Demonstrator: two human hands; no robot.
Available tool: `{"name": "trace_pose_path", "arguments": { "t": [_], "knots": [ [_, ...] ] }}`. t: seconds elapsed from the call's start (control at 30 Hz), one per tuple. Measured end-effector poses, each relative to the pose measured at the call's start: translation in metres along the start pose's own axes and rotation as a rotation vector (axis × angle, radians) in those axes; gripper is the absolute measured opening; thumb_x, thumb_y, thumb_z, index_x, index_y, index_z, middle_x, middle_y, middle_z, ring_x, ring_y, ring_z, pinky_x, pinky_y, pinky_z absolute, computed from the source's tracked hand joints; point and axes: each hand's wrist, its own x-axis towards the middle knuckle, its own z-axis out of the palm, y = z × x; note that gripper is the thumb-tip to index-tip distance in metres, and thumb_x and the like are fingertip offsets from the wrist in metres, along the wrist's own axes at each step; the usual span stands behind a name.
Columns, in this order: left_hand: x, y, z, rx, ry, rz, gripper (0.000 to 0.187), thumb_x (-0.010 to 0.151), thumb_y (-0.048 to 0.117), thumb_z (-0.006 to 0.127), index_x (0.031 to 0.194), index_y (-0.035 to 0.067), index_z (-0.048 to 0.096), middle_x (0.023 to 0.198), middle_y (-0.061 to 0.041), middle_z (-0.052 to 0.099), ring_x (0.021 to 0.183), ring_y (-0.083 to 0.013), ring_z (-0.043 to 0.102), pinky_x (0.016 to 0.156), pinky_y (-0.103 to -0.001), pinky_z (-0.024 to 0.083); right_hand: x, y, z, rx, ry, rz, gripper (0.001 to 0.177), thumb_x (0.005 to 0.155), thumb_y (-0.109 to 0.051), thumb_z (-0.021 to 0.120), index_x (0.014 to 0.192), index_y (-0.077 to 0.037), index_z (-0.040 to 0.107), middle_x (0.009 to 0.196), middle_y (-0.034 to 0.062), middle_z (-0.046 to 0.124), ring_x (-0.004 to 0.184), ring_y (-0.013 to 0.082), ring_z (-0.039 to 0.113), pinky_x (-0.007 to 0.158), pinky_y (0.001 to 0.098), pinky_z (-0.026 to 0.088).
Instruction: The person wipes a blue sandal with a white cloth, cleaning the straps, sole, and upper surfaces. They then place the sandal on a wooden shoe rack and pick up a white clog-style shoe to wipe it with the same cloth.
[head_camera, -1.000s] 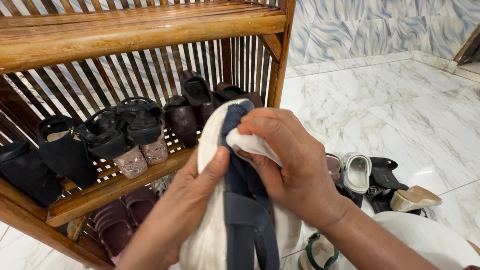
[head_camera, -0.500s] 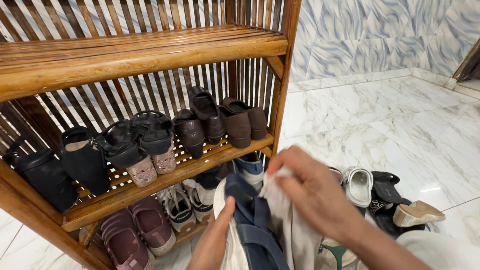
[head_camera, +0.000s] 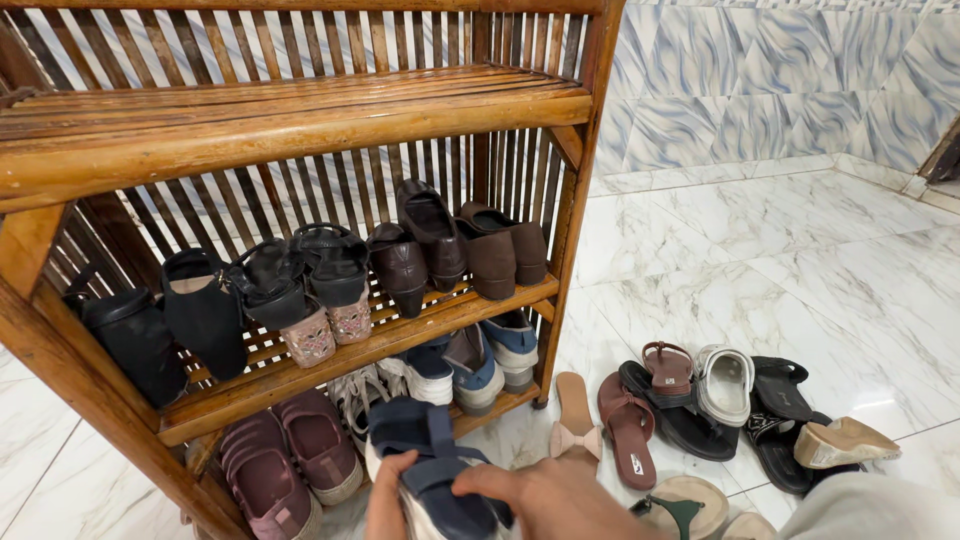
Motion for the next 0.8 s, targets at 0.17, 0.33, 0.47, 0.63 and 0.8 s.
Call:
{"name": "trace_pose_path", "arguments": {
  "t": [0.17,0.33,0.47,0.63,0.8],
  "knots": [
    [-0.05,0.026,0.04,-0.056,0.0,0.035,0.058,0.082,0.044,0.043,0.106,-0.001,0.072,0.097,-0.02,0.079,0.083,-0.0326,0.076,0.078,-0.044,0.061,0.011,-0.013,0.034,0.169,0.352,-0.079,0.061,0.068,-0.032,0.093,0.125,-0.022,0.072,0.104,0.0184,0.068,0.088,0.0396,0.071,0.075,0.046,0.054],
    [-0.051,0.05,0.038,-0.044,0.22,0.113,0.048,0.09,0.045,0.048,0.108,0.005,0.067,0.103,-0.018,0.072,0.089,-0.034,0.068,0.082,-0.047,0.056,0.03,-0.034,0.04,0.399,0.285,0.169,0.064,0.068,-0.04,0.093,0.127,-0.025,0.073,0.125,0.0065,0.062,0.086,0.0282,0.077,0.079,0.0352,0.061],
    [-0.03,0.057,0.011,-0.025,0.373,0.132,0.039,0.089,0.036,0.058,0.108,0.003,0.067,0.1,-0.012,0.072,0.093,-0.029,0.068,0.084,-0.04,0.056,0.052,-0.04,0.049,0.447,0.25,0.443,0.076,0.063,-0.038,0.095,0.134,-0.029,0.068,0.142,0.0057,0.045,0.083,0.0233,0.079,0.079,0.0298,0.061],
    [-0.007,0.066,-0.003,0.078,0.333,0.282,0.029,0.094,0.027,0.058,0.116,0.009,0.062,0.099,-0.006,0.069,0.093,-0.0235,0.065,0.079,-0.038,0.054,0.079,-0.032,0.064,0.531,0.412,0.115,0.073,0.064,-0.029,0.092,0.131,-0.017,0.066,0.114,0.0098,0.073,0.091,0.028,0.073,0.077,0.0356,0.058],
    [-0.004,0.092,0.028,0.205,0.405,0.276,0.032,0.096,0.025,0.057,0.128,0.022,0.054,0.115,-0.002,0.067,0.1,-0.0211,0.067,0.085,-0.042,0.056,0.115,-0.027,0.076,0.467,0.531,0.001,0.061,0.065,-0.021,0.088,0.123,-0.012,0.069,0.113,0.0126,0.073,0.103,0.0313,0.072,0.086,0.0379,0.057]
  ]
}}
